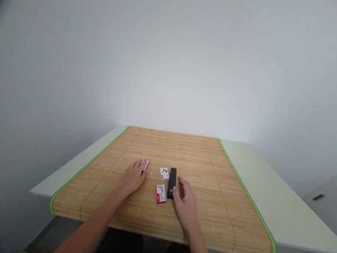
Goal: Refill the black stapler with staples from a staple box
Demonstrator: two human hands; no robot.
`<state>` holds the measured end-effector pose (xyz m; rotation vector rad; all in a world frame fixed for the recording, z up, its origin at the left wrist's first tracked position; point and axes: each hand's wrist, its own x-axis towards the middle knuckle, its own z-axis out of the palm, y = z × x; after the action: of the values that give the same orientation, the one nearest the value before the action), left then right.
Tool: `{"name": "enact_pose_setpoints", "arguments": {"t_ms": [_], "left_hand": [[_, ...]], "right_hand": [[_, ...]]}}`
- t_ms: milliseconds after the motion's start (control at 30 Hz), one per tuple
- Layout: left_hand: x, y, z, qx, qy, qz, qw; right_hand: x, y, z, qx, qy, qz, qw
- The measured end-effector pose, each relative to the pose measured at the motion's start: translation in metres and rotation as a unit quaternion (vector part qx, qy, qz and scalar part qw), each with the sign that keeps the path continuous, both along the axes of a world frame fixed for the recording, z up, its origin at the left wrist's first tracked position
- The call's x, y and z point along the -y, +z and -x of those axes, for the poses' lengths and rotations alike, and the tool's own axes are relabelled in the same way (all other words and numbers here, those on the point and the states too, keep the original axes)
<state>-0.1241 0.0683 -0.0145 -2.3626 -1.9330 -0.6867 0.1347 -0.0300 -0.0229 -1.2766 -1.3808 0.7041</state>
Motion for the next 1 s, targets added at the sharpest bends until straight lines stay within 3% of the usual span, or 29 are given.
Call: {"name": "enact_pose_setpoints", "arguments": {"t_ms": [167,267,400,533,800,900,1000], "left_hand": [[-0.005,0.003,0.011,0.002,0.007,0.002,1.000],[0.002,0.014,0.000,0.032,-0.007,-0.019,0.999],[0.015,0.028,-0.037,0.092,-0.116,-0.031,0.989],[0.010,0.031,-0.063,0.066,-0.191,-0.002,0.979],[-0.023,0.036,-0.030,0.061,-0.113,-0.005,0.992],[-0.013,0.038,-0.026,0.068,-0.094,-0.025,0.993],[0.011,0.034,-0.030,0.104,-0.112,-0.042,0.987]], "right_hand": [[0.000,0.000,0.000,0.002,0.001,0.000,1.000],[-0.001,-0.003,0.000,0.007,0.001,-0.001,1.000],[-0.001,-0.003,0.002,0.017,-0.004,-0.007,1.000],[0.000,0.002,0.005,0.049,-0.010,-0.012,0.999],[0.003,0.009,0.011,0.113,-0.010,-0.028,0.993],[0.002,0.009,0.012,0.125,-0.021,-0.037,0.991],[-0.001,0.006,0.013,0.134,-0.041,-0.032,0.990]]}}
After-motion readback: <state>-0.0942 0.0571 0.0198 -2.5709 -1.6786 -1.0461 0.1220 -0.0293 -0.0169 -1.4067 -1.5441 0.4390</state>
